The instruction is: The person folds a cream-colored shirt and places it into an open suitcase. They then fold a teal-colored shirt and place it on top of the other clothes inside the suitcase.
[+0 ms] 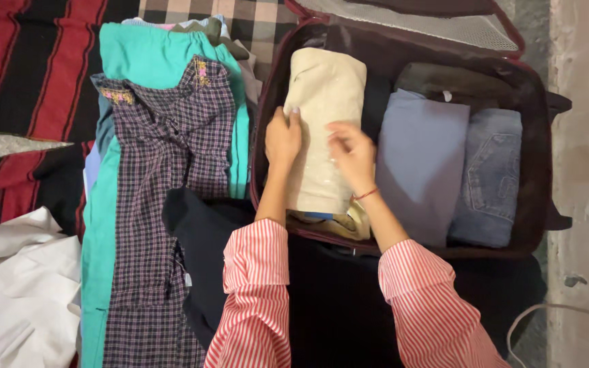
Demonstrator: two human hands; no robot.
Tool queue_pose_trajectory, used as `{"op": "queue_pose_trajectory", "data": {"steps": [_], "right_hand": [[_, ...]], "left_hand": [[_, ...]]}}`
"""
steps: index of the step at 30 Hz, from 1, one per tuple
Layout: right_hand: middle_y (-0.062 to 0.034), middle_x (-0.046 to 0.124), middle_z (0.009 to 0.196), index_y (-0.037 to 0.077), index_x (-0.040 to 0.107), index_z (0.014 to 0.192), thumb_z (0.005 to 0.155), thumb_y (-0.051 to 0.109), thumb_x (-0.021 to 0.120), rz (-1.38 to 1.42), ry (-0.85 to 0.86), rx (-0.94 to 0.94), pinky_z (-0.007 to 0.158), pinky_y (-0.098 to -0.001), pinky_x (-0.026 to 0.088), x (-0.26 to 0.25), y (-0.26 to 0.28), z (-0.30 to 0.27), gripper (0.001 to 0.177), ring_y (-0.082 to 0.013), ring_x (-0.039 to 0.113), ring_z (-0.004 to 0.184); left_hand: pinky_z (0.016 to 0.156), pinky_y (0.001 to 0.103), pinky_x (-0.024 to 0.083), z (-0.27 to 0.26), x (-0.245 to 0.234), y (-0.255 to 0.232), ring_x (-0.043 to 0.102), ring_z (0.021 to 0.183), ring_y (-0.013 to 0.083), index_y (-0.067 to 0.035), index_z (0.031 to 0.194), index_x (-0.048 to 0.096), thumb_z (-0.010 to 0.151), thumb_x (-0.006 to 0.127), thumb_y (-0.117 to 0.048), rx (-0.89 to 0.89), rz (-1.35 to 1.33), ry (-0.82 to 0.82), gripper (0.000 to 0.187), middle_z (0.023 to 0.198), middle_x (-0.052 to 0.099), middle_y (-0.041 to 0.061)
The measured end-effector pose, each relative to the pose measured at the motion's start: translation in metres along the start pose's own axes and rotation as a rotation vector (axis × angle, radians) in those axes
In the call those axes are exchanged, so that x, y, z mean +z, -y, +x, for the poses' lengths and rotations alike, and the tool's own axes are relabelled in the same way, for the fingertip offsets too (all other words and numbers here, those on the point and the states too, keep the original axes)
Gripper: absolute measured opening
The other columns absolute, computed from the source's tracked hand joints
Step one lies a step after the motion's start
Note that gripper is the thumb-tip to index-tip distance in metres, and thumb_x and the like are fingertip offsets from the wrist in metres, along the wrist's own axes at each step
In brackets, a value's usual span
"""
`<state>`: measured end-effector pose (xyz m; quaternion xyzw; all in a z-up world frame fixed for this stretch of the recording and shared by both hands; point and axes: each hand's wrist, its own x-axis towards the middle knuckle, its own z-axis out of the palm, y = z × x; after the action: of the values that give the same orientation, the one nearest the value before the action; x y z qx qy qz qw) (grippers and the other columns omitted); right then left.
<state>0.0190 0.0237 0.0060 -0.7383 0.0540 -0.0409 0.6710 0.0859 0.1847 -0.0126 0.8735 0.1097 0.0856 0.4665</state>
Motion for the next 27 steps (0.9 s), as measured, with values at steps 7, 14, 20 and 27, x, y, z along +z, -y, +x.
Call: {"op": "queue_pose_trajectory", "data": {"steps": [7, 14, 20, 27], "right_hand": [[-0.0066, 0.071, 0.1, -0.001, 0.067, 0.122, 0.096, 0.038, 0.075, -0.167, -0.023, 0.292, 0.071, -0.0265, 0.052, -0.044, -0.032, 0.014, 0.048, -0.0117, 0.063, 0.085], [-0.0118, 0.069, 0.109, 0.001, 0.044, 0.123, 0.079, 0.029, 0.083, 0.051, 0.048, 0.26, 0.084, -0.0304, 0.058, -0.033, -0.019, 0.01, 0.065, -0.0158, 0.069, 0.095], [-0.0125, 0.067, 0.103, -0.002, 0.054, 0.121, 0.075, 0.019, 0.071, 0.103, -0.083, 0.332, 0.079, -0.0344, 0.057, -0.052, -0.005, -0.002, 0.053, -0.0212, 0.066, 0.09], [-0.0143, 0.07, 0.109, 0.002, 0.041, 0.138, 0.072, 0.026, 0.079, -0.337, -0.019, 0.342, 0.087, -0.0345, 0.054, -0.059, -0.006, -0.007, 0.08, -0.0218, 0.069, 0.097]], "left_hand": [[0.081, 0.056, 0.053, -0.016, -0.007, -0.029, 0.069, 0.091, 0.0478, -0.003, 0.13, 0.055, 0.105, 0.046, -0.039, -0.042, 0.215, -0.04, 0.044, 0.101, 0.071, 0.028], [0.077, 0.056, 0.053, -0.015, -0.014, -0.035, 0.068, 0.087, 0.0494, -0.003, 0.14, 0.05, 0.101, 0.05, -0.036, 0.048, 0.153, -0.073, 0.051, 0.105, 0.069, 0.03], [0.084, 0.052, 0.054, -0.025, -0.023, -0.048, 0.071, 0.095, 0.0435, -0.007, 0.125, 0.066, 0.099, 0.054, -0.048, 0.144, 0.124, -0.074, 0.05, 0.103, 0.073, 0.023], [0.081, 0.047, 0.055, -0.011, -0.028, -0.06, 0.073, 0.09, 0.0388, -0.006, 0.104, 0.076, 0.089, 0.057, -0.066, -0.069, -0.048, -0.037, 0.066, 0.093, 0.075, 0.021]]}}
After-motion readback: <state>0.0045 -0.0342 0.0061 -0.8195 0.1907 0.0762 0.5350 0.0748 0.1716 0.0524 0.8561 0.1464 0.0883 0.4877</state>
